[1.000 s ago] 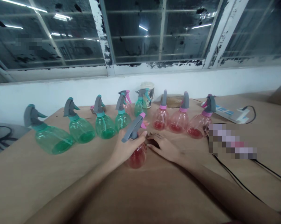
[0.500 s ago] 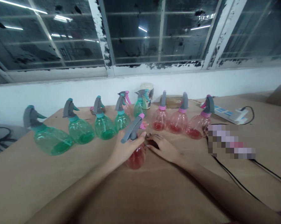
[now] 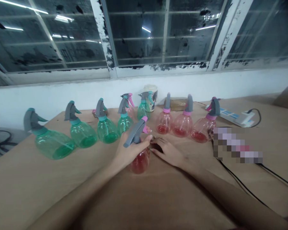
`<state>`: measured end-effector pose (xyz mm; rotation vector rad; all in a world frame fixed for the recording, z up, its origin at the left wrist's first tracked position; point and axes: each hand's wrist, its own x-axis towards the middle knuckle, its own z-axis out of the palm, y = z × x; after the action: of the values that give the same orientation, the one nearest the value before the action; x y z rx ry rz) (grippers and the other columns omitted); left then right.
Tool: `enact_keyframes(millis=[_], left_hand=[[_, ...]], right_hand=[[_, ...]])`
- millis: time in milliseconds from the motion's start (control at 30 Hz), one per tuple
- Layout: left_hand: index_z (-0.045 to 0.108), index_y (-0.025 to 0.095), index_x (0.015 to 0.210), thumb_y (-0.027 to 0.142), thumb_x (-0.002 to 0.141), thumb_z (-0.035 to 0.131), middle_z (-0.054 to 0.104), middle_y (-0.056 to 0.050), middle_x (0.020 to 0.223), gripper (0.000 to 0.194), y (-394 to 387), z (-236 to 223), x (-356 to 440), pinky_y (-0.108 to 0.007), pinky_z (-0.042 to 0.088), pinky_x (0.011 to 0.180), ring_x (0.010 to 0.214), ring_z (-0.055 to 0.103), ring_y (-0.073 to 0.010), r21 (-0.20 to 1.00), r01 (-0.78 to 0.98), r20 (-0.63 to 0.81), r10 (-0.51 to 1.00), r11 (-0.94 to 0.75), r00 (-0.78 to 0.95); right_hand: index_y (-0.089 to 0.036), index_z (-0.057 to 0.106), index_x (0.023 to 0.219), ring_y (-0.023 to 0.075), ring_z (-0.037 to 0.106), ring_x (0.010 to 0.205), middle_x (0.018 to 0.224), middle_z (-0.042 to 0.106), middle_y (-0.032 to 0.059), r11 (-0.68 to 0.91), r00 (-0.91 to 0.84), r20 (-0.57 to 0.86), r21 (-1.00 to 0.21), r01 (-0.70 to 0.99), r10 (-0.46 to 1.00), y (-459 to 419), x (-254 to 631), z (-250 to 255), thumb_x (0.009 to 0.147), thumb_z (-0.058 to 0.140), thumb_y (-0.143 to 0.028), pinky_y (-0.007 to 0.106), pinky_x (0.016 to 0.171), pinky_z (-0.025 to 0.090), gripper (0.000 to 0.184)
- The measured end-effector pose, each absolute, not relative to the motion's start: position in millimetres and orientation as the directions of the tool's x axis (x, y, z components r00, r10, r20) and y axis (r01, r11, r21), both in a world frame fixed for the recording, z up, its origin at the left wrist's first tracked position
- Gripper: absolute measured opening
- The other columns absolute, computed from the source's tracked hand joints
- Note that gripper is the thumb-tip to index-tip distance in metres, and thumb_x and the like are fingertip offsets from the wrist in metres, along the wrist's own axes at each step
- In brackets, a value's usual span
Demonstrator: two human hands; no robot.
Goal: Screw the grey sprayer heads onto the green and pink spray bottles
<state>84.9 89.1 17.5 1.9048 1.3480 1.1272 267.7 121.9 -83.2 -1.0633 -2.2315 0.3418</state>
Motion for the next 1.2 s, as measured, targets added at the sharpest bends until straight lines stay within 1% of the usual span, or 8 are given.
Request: enact_keyframes(millis=[300, 467, 567, 667, 800, 933, 1067, 1200], left_hand=[[0.055, 0.021, 0.071, 0.043, 0.074, 0.058, 0.051, 0.004, 0.058, 0.022, 85.2, 20.2, 88.9, -0.026, 0.042, 0.054, 0.052, 0.048, -0.0121, 0.78, 0.491, 0.396, 0.913, -0.388, 0.093], [0.06, 0.024, 0.095, 0.039, 0.077, 0.055, 0.061, 0.0, 0.069, 0.024, 87.9, 21.6, 87.8, -0.03, 0.046, 0.064, 0.063, 0.055, -0.0162, 0.791, 0.448, 0.4, 0.906, -0.417, 0.138], [0.053, 0.025, 0.109, 0.034, 0.077, 0.053, 0.064, -0.002, 0.087, 0.034, 86.8, 22.7, 82.6, -0.03, 0.047, 0.07, 0.072, 0.059, -0.0175, 0.786, 0.434, 0.405, 0.898, -0.439, 0.175], [0.043, 0.025, 0.12, 0.028, 0.077, 0.052, 0.06, -0.004, 0.107, 0.044, 85.3, 21.7, 77.7, -0.032, 0.046, 0.078, 0.085, 0.06, -0.0187, 0.773, 0.402, 0.434, 0.871, -0.49, 0.228], [0.048, 0.022, 0.116, 0.031, 0.079, 0.051, 0.063, -0.007, 0.102, 0.038, 82.2, 12.7, 74.6, -0.035, 0.044, 0.086, 0.092, 0.061, -0.0214, 0.727, 0.501, 0.413, 0.882, -0.469, 0.226], [0.055, 0.02, 0.109, 0.034, 0.084, 0.047, 0.062, -0.007, 0.111, 0.03, 78.3, 1.2, 76.6, -0.035, 0.036, 0.097, 0.107, 0.055, -0.021, 0.669, 0.563, 0.453, 0.867, -0.485, 0.208], [0.06, 0.017, 0.1, 0.039, 0.084, 0.046, 0.067, -0.007, 0.097, 0.031, 91.1, -3.9, 85.8, -0.033, 0.044, 0.085, 0.091, 0.062, -0.0209, 0.643, 0.623, 0.46, 0.875, -0.445, 0.151], [0.062, 0.014, 0.092, 0.046, 0.083, 0.046, 0.068, -0.009, 0.083, 0.036, 128.5, -5.6, 99.5, -0.033, 0.046, 0.075, 0.079, 0.063, -0.0223, 0.623, 0.676, 0.48, 0.875, -0.394, 0.067]], right_hand=[[-0.019, 0.054, 0.109, 0.0213, 0.049, 0.114, 0.116, 0.058, 0.0095, 0.638, -0.463, 0.441, -0.487, 0.597, 0.769, 120.3, 267.0, -81.3, 0.085, 0.049, -0.031, 0.043, 0.098, 0.038, 0.027], [-0.019, 0.054, 0.109, 0.0209, 0.049, 0.114, 0.116, 0.058, 0.0092, 0.638, -0.465, 0.438, -0.482, 0.601, 0.769, 122.3, 267.0, -84.5, 0.085, 0.049, -0.031, 0.042, 0.098, 0.038, 0.027], [-0.018, 0.054, 0.108, 0.0209, 0.049, 0.114, 0.116, 0.058, 0.0091, 0.641, -0.461, 0.448, -0.478, 0.601, 0.766, 122.6, 266.6, -85.7, 0.085, 0.05, -0.031, 0.041, 0.099, 0.038, 0.027], [-0.017, 0.055, 0.108, 0.0208, 0.048, 0.115, 0.116, 0.058, 0.01, 0.635, -0.451, 0.451, -0.476, 0.609, 0.771, 122.1, 266.0, -85.3, 0.085, 0.05, -0.031, 0.041, 0.1, 0.037, 0.027], [-0.017, 0.055, 0.109, 0.0208, 0.048, 0.115, 0.115, 0.059, 0.0103, 0.637, -0.456, 0.449, -0.471, 0.61, 0.769, 120.8, 264.8, -81.8, 0.085, 0.05, -0.03, 0.04, 0.099, 0.038, 0.027], [-0.017, 0.055, 0.108, 0.0212, 0.049, 0.114, 0.114, 0.059, 0.011, 0.638, -0.46, 0.446, -0.465, 0.613, 0.767, 118.3, 264.2, -76.8, 0.085, 0.049, -0.029, 0.04, 0.099, 0.038, 0.027], [-0.016, 0.056, 0.107, 0.0226, 0.052, 0.111, 0.115, 0.059, 0.0118, 0.612, -0.458, 0.409, -0.47, 0.636, 0.789, 115.5, 266.5, -71.3, 0.084, 0.05, -0.03, 0.038, 0.096, 0.041, 0.027], [-0.02, 0.058, 0.104, 0.0238, 0.061, 0.095, 0.105, 0.064, 0.0085, 0.536, -0.412, 0.344, -0.505, 0.676, 0.844, 114.1, 275.2, -62.4, 0.084, 0.05, -0.031, 0.039, 0.085, 0.048, 0.025]])
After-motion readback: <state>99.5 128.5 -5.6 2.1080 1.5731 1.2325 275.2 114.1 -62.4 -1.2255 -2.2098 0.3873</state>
